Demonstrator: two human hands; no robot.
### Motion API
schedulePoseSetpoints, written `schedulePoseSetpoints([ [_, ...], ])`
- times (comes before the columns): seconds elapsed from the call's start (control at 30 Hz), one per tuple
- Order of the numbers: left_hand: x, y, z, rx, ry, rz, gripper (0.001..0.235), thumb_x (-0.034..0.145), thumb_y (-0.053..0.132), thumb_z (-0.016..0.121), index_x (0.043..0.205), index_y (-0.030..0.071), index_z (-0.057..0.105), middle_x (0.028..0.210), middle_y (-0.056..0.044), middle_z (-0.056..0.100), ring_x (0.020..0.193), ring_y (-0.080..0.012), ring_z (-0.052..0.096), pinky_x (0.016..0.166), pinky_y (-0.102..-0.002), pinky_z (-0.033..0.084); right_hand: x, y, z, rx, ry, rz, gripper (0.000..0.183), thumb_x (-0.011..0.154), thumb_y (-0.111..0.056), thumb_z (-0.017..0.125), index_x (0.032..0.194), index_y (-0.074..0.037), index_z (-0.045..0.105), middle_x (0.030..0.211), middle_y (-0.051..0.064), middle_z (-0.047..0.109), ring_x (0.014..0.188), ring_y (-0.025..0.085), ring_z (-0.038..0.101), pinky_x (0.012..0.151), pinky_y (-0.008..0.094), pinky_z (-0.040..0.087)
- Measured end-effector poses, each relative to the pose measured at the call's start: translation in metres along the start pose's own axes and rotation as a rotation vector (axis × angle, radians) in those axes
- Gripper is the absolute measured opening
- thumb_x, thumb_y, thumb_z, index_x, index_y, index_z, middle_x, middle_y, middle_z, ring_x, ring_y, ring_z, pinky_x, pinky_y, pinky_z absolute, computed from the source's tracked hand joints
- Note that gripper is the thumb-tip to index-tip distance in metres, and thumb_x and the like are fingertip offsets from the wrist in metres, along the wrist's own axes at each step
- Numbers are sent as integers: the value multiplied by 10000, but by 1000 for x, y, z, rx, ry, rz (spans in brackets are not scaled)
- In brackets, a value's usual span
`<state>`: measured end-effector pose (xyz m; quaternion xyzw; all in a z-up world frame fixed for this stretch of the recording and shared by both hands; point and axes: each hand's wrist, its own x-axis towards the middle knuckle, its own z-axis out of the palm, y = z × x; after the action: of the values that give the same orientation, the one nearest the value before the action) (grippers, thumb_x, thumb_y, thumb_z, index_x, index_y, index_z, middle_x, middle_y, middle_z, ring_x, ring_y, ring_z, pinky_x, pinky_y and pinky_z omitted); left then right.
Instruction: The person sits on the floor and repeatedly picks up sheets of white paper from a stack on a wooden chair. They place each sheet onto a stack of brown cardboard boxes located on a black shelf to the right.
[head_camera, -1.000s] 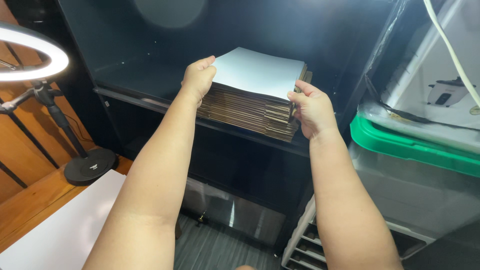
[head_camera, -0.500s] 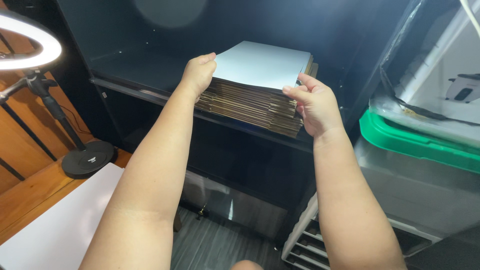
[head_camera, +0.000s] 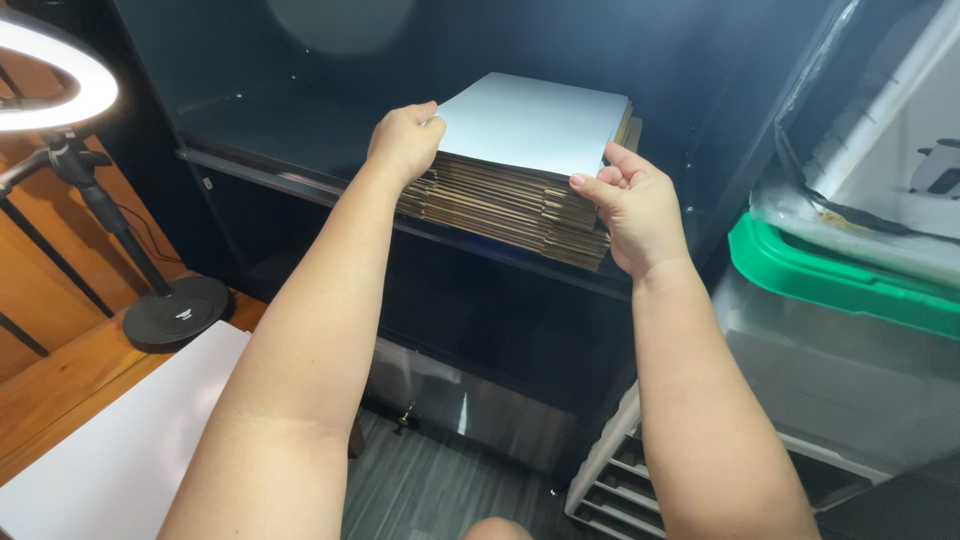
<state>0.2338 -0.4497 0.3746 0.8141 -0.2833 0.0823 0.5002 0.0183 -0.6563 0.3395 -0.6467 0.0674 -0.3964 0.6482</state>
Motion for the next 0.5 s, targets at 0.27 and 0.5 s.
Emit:
schedulePoseSetpoints([
  [0.27,-8,7,0,70,40,10,504,976,275,542,1444,101,608,1428,-149,627,1416,-332,504,1157,-527,403,3,6,1,-33,30,-42,765,777,-44,922,1445,30,558,734,-89,587,750,6,660,850,207,587],
  [0.5,-25,14,-4,11,85,19,462,951,253,548,1375,117,672,1361,-142,675,1350,-348,568,1116,-491,456,-7,5,12,-58,99,-140,599,800,-17,887,1354,-39,662,727,-73,547,747,-5,607,850,207,601],
])
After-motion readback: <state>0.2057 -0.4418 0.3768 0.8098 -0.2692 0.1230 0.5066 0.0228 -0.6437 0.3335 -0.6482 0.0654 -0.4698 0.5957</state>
